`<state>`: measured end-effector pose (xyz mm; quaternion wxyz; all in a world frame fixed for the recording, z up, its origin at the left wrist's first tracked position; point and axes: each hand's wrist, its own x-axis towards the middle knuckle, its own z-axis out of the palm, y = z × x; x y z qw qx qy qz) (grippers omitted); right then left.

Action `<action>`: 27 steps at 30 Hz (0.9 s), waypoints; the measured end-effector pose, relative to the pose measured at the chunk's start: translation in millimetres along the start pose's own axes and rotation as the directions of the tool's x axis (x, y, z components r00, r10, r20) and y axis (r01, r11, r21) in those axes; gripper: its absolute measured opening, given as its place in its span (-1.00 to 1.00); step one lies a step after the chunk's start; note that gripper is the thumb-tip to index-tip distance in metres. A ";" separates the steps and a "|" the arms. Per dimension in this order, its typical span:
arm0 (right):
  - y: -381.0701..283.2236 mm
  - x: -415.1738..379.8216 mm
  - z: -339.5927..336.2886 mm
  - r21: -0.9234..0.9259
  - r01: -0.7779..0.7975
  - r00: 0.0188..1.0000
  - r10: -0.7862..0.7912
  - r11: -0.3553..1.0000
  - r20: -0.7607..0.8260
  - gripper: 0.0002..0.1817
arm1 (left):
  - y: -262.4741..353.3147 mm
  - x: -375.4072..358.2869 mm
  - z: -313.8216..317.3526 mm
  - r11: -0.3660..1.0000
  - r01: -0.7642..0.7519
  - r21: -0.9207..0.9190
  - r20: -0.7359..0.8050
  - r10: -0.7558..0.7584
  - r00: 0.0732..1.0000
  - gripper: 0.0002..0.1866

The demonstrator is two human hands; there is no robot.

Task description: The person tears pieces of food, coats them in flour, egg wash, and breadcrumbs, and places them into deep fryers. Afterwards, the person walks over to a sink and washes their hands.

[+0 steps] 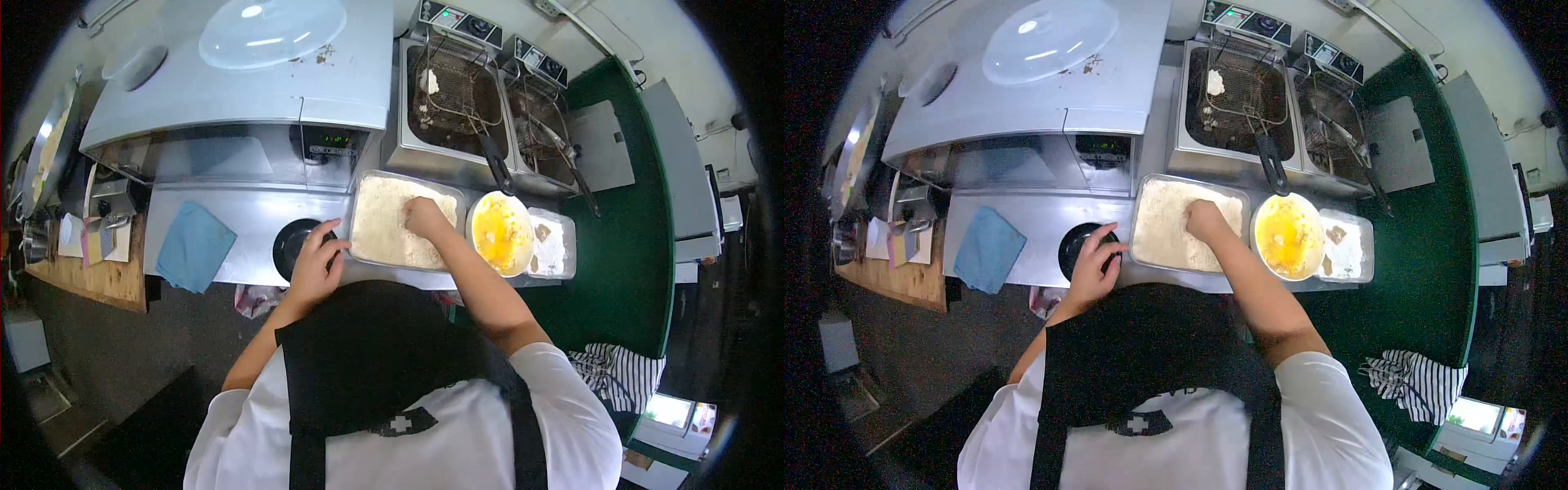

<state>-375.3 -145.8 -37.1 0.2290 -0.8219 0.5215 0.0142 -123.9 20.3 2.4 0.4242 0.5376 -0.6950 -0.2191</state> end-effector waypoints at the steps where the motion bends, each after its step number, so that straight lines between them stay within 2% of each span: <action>1: -9.5 -1.4 -12.1 0.028 0.040 0.998 -0.039 0.999 -0.050 -0.83 | 0.3 1.1 -1.8 1.000 -0.014 0.000 0.016 0.014 1.000 -0.76; 4: -34.9 -0.8 -44.4 0.239 -0.104 0.991 0.121 0.965 -0.054 -0.75 | 2.7 -0.9 -3.8 1.000 0.000 -0.004 0.025 0.000 1.000 -0.76; 5: -22.2 3.4 -17.7 0.142 -0.015 0.990 0.035 0.990 -0.138 -0.74 | 3.0 -0.8 -4.7 1.000 0.016 -0.007 0.026 -0.016 1.000 -0.76; 8: -7.1 10.4 10.4 0.012 0.014 0.998 -0.014 1.000 -0.057 -0.73 | 6.3 2.3 -6.6 1.000 0.017 -0.021 0.033 -0.017 0.999 -0.75; 12: -17.4 16.5 -11.1 0.079 0.091 0.992 -0.083 0.993 -0.099 -0.79 | 4.3 1.8 -6.1 1.000 -0.017 -0.005 0.029 0.017 0.999 -0.74; 15: -17.4 17.7 16.4 -0.052 0.008 0.997 -0.012 0.999 -0.075 -0.81 | 2.1 -0.9 -5.2 1.000 0.027 -0.002 0.024 -0.026 0.999 -0.74; 18: -14.3 19.4 6.5 0.040 0.015 1.000 -0.015 0.999 0.007 -0.80 | 5.4 -0.3 -4.8 0.999 0.048 -0.016 0.050 -0.048 0.998 -0.76; 21: -25.0 11.7 -23.7 0.166 0.004 1.000 0.001 0.986 -0.030 -0.82 | 4.6 4.2 -5.1 1.000 0.017 0.001 0.026 -0.017 1.000 -0.76; 24: -7.1 8.8 3.9 0.006 0.069 0.987 -0.067 0.998 -0.147 -0.79 | 7.1 5.2 -7.3 0.998 0.059 0.003 -0.001 -0.059 0.998 -0.76; 25: -5.2 -1.8 16.4 0.123 0.022 0.981 0.003 0.992 -0.196 -0.77 | 6.7 4.7 -6.7 0.997 0.073 -0.004 -0.003 -0.073 0.997 -0.76; 27: -2.4 7.5 19.9 0.007 -0.001 0.995 0.001 1.000 -0.097 -0.76 | 10.3 5.8 -6.4 0.997 0.073 -0.007 0.001 -0.073 0.997 -0.75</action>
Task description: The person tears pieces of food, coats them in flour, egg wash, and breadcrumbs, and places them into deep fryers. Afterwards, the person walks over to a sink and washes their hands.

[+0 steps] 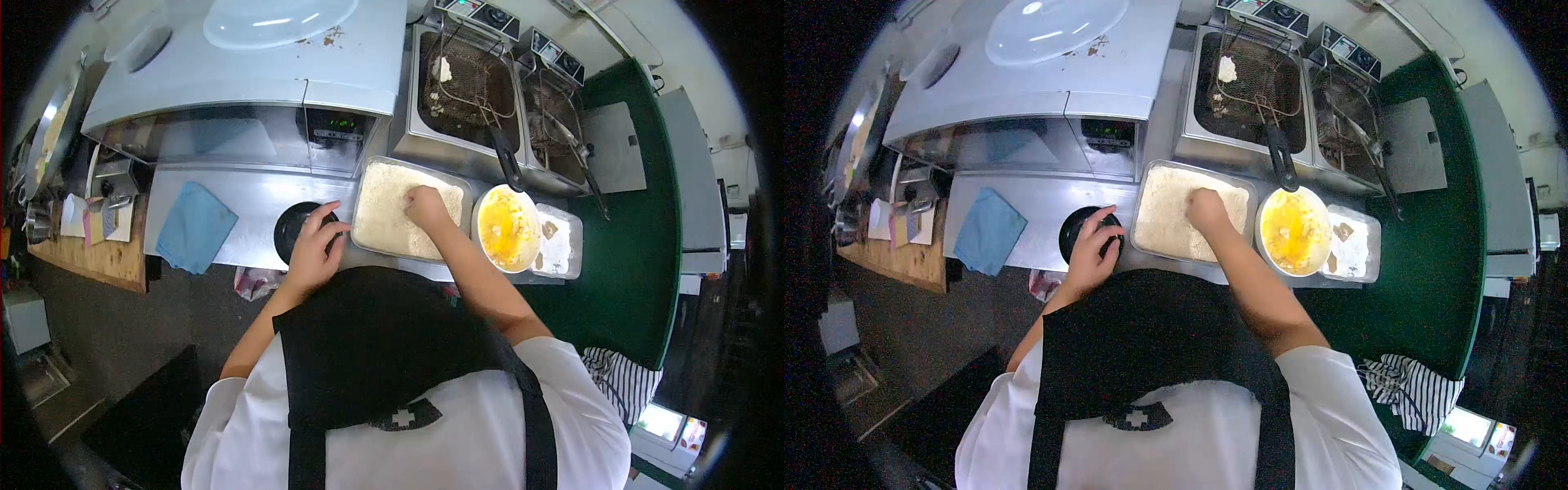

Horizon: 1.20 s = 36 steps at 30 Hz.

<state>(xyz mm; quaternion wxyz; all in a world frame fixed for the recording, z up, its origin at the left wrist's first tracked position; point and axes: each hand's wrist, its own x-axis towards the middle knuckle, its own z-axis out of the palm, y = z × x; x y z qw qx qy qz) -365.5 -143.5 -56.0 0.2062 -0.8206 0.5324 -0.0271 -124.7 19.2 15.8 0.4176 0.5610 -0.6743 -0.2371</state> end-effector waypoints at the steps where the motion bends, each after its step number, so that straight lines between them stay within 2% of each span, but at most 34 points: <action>1: 1.2 2.0 -1.3 -0.060 -0.007 0.999 0.009 0.998 0.043 -0.75 | 0.3 0.1 0.5 1.000 -0.018 -0.002 0.010 0.018 1.000 -0.75; 4: 1.6 -8.1 -18.7 0.011 0.086 0.995 -0.085 0.996 -0.056 -0.77 | 0.6 8.0 3.7 0.997 -0.073 -0.006 -0.002 0.073 0.997 -0.75; 7: -0.1 -26.8 -50.2 0.154 -0.178 0.982 0.185 0.972 -0.027 -0.77 | 5.0 7.8 -0.4 0.997 -0.074 0.006 -0.028 0.075 0.997 -0.75; 8: -4.2 -32.6 -58.0 0.078 -0.217 0.976 0.217 0.973 0.001 -0.71 | 5.1 6.5 -0.4 0.998 -0.065 0.008 -0.029 0.065 0.997 -0.75; 11: -9.3 -44.7 -52.0 0.181 -0.134 0.986 0.149 0.974 -0.071 -0.70 | -1.4 3.1 3.6 0.998 -0.069 0.001 -0.015 0.069 0.998 -0.75; 14: 4.1 -33.6 -16.1 0.146 0.218 0.966 -0.192 0.965 -0.173 -0.66 | -2.6 -0.4 7.8 0.997 -0.077 -0.020 -0.006 0.077 0.997 -0.75; 17: -15.2 -32.4 -25.0 0.023 0.171 0.982 -0.169 0.985 -0.081 -0.62 | 0.6 -2.0 7.4 0.997 -0.075 -0.015 0.001 0.075 0.997 -0.76; 20: -13.5 -27.9 -24.6 0.008 0.116 0.993 -0.116 0.993 -0.011 -0.57 | 4.0 0.9 3.3 0.998 -0.068 -0.008 0.010 0.068 0.998 -0.76; 26: -8.7 -29.2 -42.3 0.001 0.155 0.980 -0.154 0.988 0.125 -0.52 | -1.2 0.0 3.1 0.999 -0.050 -0.018 0.004 0.050 0.999 -0.76; 29: -3.0 -35.2 -47.3 0.332 -0.042 0.993 0.003 0.942 0.118 -0.56 | -2.3 -0.3 3.3 0.999 -0.042 -0.013 -0.003 0.042 0.999 -0.76; 32: 11.5 -33.4 -49.1 0.480 -0.142 0.984 0.068 0.866 0.167 -0.59 | -4.8 0.5 4.5 0.999 -0.038 -0.017 0.009 0.038 0.999 -0.75; 35: 42.2 -25.5 -38.8 0.546 -0.281 0.941 0.114 0.789 0.320 -0.60 | -6.2 1.6 7.0 0.999 -0.037 -0.030 0.029 0.038 0.999 -0.75; 36: 39.9 -28.1 -43.0 0.528 -0.273 0.953 0.150 0.805 0.264 -0.60 | -5.2 2.2 6.8 0.999 -0.040 -0.029 0.031 0.041 0.999 -0.75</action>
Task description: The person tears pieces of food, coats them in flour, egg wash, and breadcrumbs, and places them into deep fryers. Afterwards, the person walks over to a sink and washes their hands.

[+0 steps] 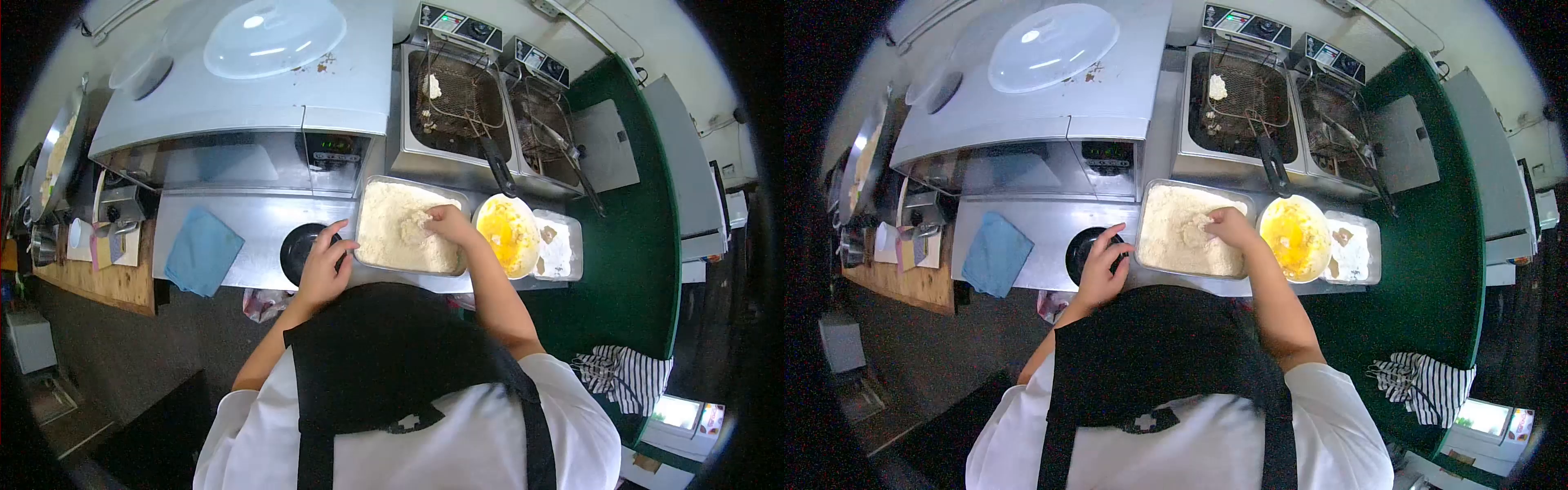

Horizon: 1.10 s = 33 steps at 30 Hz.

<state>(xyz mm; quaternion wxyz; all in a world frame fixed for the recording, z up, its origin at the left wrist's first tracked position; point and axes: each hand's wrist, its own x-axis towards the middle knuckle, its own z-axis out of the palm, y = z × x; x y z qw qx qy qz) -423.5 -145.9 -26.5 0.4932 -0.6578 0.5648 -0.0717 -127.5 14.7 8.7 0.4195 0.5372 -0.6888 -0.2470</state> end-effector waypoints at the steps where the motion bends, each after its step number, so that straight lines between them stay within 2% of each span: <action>1: -1.9 -6.5 -0.5 -0.025 0.003 0.998 -0.005 1.000 -0.065 -0.59 | 0.7 0.0 -0.2 1.000 -0.001 0.001 0.003 0.001 1.000 -0.75; 2: -3.9 -12.8 -0.7 -0.051 0.005 0.992 -0.011 0.999 -0.129 -0.59 | 0.4 -0.4 -0.2 1.000 -0.003 0.001 0.003 0.003 1.000 -0.75; 5: -11.7 -26.0 -3.0 -0.174 0.228 0.934 -0.265 0.958 -0.240 -0.60 | -2.2 0.8 -0.2 1.000 -0.004 0.000 0.002 0.004 1.000 -0.75; 8: -33.7 -45.7 -6.6 -0.298 0.113 0.922 -0.213 0.948 -0.325 -0.63 | -3.7 0.1 1.9 1.000 0.001 -0.016 0.012 -0.001 1.000 -0.74; 11: -40.5 -53.0 -8.2 -0.165 0.030 0.943 -0.082 0.986 -0.322 -0.64 | -4.4 0.3 3.6 0.999 0.012 -0.037 0.023 -0.012 1.000 -0.73; 14: -28.1 -51.8 -5.8 -0.167 -0.018 0.939 -0.040 0.986 -0.340 -0.60 | -2.7 2.2 5.3 0.998 0.035 -0.056 0.039 -0.033 0.999 -0.73; 17: -50.9 -69.9 -4.5 -0.258 -0.015 0.953 -0.064 0.966 -0.297 -0.58 | -4.2 1.6 2.4 0.998 0.053 -0.046 0.036 -0.051 0.998 -0.73; 20: -104.3 -94.9 -18.5 -0.299 0.067 0.976 -0.125 0.952 -0.180 -0.60 | -1.7 6.5 -2.4 0.998 0.048 -0.042 -0.006 -0.049 0.999 -0.73; 23: -167.6 -116.1 -56.1 -0.350 0.250 0.946 -0.304 0.903 -0.110 -0.62 | -5.6 6.9 -6.3 0.999 0.049 -0.023 -0.032 -0.050 0.998 -0.74; 24: -182.8 -114.7 -74.7 -0.323 0.256 0.943 -0.309 0.911 -0.123 -0.63 | -4.7 7.2 -7.6 0.997 0.065 -0.046 -0.030 -0.067 0.997 -0.74; 25: -195.7 -107.9 -97.0 -0.297 0.264 0.939 -0.314 0.918 -0.137 -0.64 | -6.1 6.4 -8.4 0.998 0.055 -0.034 -0.031 -0.056 0.998 -0.74; 27: -218.0 -86.7 -137.9 -0.369 0.278 0.865 -0.399 0.887 -0.306 -0.66 | -10.0 4.1 -8.1 0.999 0.031 -0.012 -0.045 -0.032 0.999 -0.74; 29: -225.0 -44.1 -179.1 -0.380 0.215 0.817 -0.379 0.900 -0.434 -0.68 | -11.4 1.3 -7.9 1.000 0.029 -0.006 -0.034 -0.029 0.999 -0.71; 32: -195.4 42.3 -223.8 -0.546 0.056 0.818 -0.352 0.836 -0.455 -0.69 | -15.3 -4.1 -6.9 1.000 0.014 -0.012 -0.038 -0.014 0.999 -0.71; 33: -169.9 76.2 -231.7 -0.553 0.060 0.813 -0.362 0.831 -0.456 -0.67 | -17.1 -6.4 -5.7 1.000 0.014 -0.005 -0.041 -0.014 0.999 -0.71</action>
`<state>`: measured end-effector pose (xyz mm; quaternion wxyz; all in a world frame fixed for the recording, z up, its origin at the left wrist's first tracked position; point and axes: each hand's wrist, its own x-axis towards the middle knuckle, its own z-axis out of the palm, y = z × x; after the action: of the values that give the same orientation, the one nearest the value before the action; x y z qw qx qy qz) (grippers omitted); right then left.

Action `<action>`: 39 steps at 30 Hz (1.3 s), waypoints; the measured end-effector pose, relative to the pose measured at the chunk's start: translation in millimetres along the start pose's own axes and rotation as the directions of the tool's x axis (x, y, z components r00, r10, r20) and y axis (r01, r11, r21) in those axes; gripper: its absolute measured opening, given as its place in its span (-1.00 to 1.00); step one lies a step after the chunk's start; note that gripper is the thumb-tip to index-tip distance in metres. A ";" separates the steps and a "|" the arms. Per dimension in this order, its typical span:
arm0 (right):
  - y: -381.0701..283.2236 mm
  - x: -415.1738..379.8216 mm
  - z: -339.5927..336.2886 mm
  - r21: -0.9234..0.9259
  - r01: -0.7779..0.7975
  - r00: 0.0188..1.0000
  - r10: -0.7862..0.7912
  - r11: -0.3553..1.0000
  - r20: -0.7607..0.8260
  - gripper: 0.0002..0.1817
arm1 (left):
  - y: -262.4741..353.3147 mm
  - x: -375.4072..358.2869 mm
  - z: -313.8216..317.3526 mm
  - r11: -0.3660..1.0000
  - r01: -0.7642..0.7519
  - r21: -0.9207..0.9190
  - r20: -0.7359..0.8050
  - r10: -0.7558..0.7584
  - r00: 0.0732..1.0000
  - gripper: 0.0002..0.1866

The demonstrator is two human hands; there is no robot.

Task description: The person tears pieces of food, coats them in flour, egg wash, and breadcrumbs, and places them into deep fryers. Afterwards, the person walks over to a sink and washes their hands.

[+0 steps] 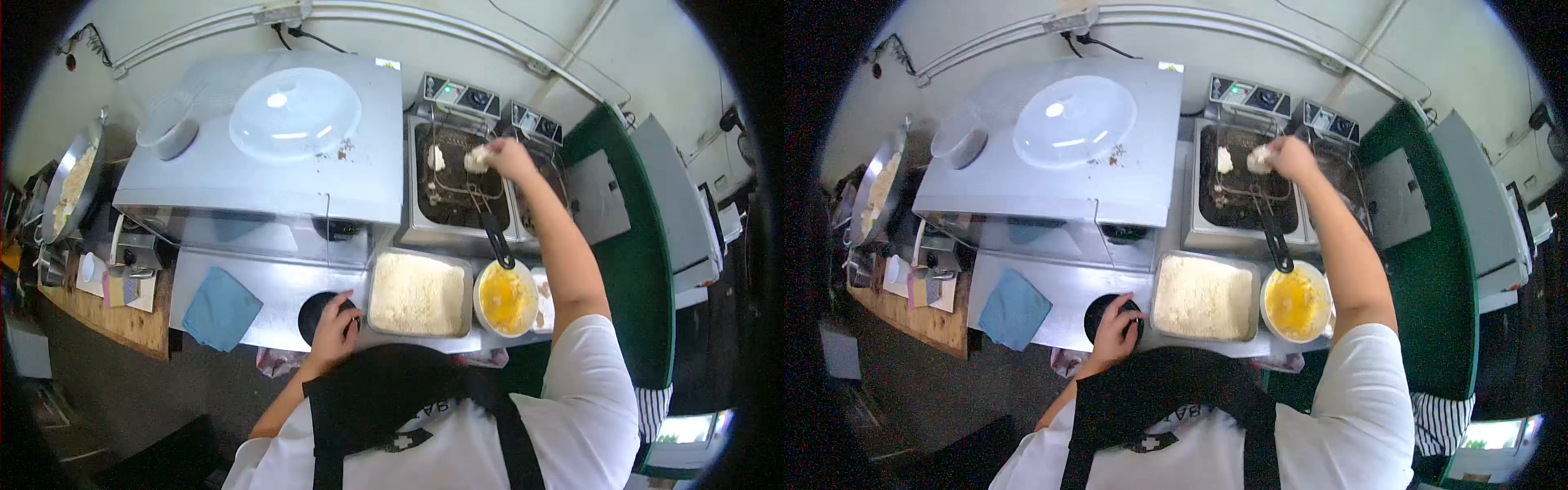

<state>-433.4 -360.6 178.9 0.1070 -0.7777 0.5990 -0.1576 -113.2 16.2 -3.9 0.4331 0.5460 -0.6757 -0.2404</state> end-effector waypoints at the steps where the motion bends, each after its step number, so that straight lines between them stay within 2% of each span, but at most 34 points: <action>1: 14.7 16.1 16.7 -0.116 0.095 0.991 -0.083 0.989 0.104 -0.68 | 1.9 -1.2 -1.4 1.000 -0.006 -0.014 0.003 0.006 1.000 -0.73; 2: 16.2 24.2 28.4 -0.127 0.081 0.977 -0.053 0.989 0.206 -0.69 | 1.3 -4.0 -2.6 1.000 0.026 -0.012 0.022 -0.026 0.999 -0.73; 3: 28.7 38.7 49.8 -0.264 0.183 0.957 -0.110 0.947 0.269 -0.68 | 3.8 -5.3 -5.4 0.999 0.040 0.002 0.024 -0.041 0.999 -0.72; 6: 29.4 58.4 79.6 -0.237 0.123 0.939 -0.036 0.964 0.343 -0.61 | 10.6 -7.7 -12.7 0.997 0.070 0.030 0.008 -0.071 0.997 -0.72; 9: 85.5 109.3 123.2 -0.318 0.125 0.991 -0.105 0.940 0.080 -0.58 | 16.1 -11.0 -13.3 0.993 0.100 0.063 -0.006 -0.100 0.995 -0.72; 10: 37.9 80.3 80.6 -0.262 0.101 0.994 -0.086 0.960 0.070 -0.61 | 19.4 -12.0 -13.6 0.991 0.114 0.076 0.001 -0.115 0.993 -0.72; 11: 42.3 76.7 73.3 -0.065 0.103 0.993 -0.106 0.993 -0.048 -0.69 | 24.8 -10.3 -13.5 0.988 0.126 0.094 0.003 -0.127 0.992 -0.72; 12: 21.7 52.9 48.8 0.068 0.057 0.984 -0.045 0.996 -0.173 -0.69 | 28.5 -8.7 -10.7 0.985 0.139 0.104 -0.007 -0.139 0.990 -0.73; 13: 33.4 47.8 39.9 0.292 0.070 0.978 -0.009 0.954 -0.207 -0.69 | 31.7 -6.6 -6.6 0.983 0.145 0.113 -0.023 -0.143 0.989 -0.74; 14: 24.8 23.1 19.6 0.340 0.065 0.960 0.034 0.938 -0.277 -0.70 | 35.6 -4.5 -1.0 0.982 0.150 0.119 -0.032 -0.147 0.989 -0.75; 15: 44.3 8.1 18.6 0.505 0.202 0.932 -0.007 0.839 -0.362 -0.70 | 39.6 0.0 5.4 0.981 0.154 0.116 -0.038 -0.150 0.988 -0.76; 16: 36.1 -31.5 -3.3 0.643 0.079 0.964 0.106 0.762 -0.243 -0.75 | 44.3 3.3 13.3 0.981 0.158 0.110 -0.040 -0.155 0.987 -0.76; 17: 40.3 -68.3 -14.4 0.760 0.026 0.970 0.168 0.649 -0.177 -0.76 | 49.0 6.9 23.7 0.984 0.151 0.100 -0.057 -0.146 0.988 -0.77; 18: 46.0 -102.6 -21.8 0.856 -0.012 0.970 0.215 0.517 -0.116 -0.76 | 52.2 10.5 36.2 0.982 0.183 0.046 -0.047 -0.181 0.982 -0.78; 20: 55.1 -170.4 -27.9 0.956 -0.013 0.938 0.334 0.292 -0.090 -0.76 | 63.2 21.2 61.5 0.990 0.140 0.016 -0.027 -0.139 0.990 -0.79; 22: 90.9 -235.7 -22.8 0.993 -0.051 0.919 0.395 0.111 0.003 -0.75 | 75.4 33.3 87.4 0.997 0.055 0.050 0.012 -0.055 0.998 -0.78; 24: 128.8 -293.2 -9.6 0.997 -0.070 0.853 0.516 -0.040 0.080 -0.76 | 88.7 46.6 112.3 0.998 -0.005 0.064 0.059 0.001 0.998 -0.78; 26: 171.6 -342.9 -1.6 0.988 -0.098 0.811 0.567 -0.115 0.147 -0.77 | 105.7 58.8 136.0 0.998 -0.036 0.059 0.124 0.028 0.992 -0.77; 29: 213.9 -388.7 -5.8 0.977 -0.064 0.625 0.755 -0.202 0.197 -0.80 | 136.8 86.8 175.7 0.970 -0.196 0.143 0.157 0.173 0.972 -0.79; 31: 246.4 -410.1 -8.0 0.983 -0.037 0.606 0.778 -0.181 0.166 -0.81 | 147.2 107.3 205.2 0.939 -0.285 0.192 0.220 0.242 0.945 -0.81; 36: 280.7 -428.5 -20.8 0.993 -0.015 0.609 0.787 -0.116 0.101 -0.83 | 158.0 152.1 280.9 0.850 -0.420 0.317 0.565 0.187 0.804 -0.83; 39: 287.5 -432.9 -18.1 0.993 -0.119 0.654 0.751 -0.013 0.088 -0.83 | 147.9 159.6 315.2 0.742 -0.536 0.403 0.687 0.141 0.713 -0.85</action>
<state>-799.0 -16.8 42.9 0.4619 -0.2047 0.5783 -0.6405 -463.3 -138.8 5.1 0.0398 0.3996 -0.9104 -0.0997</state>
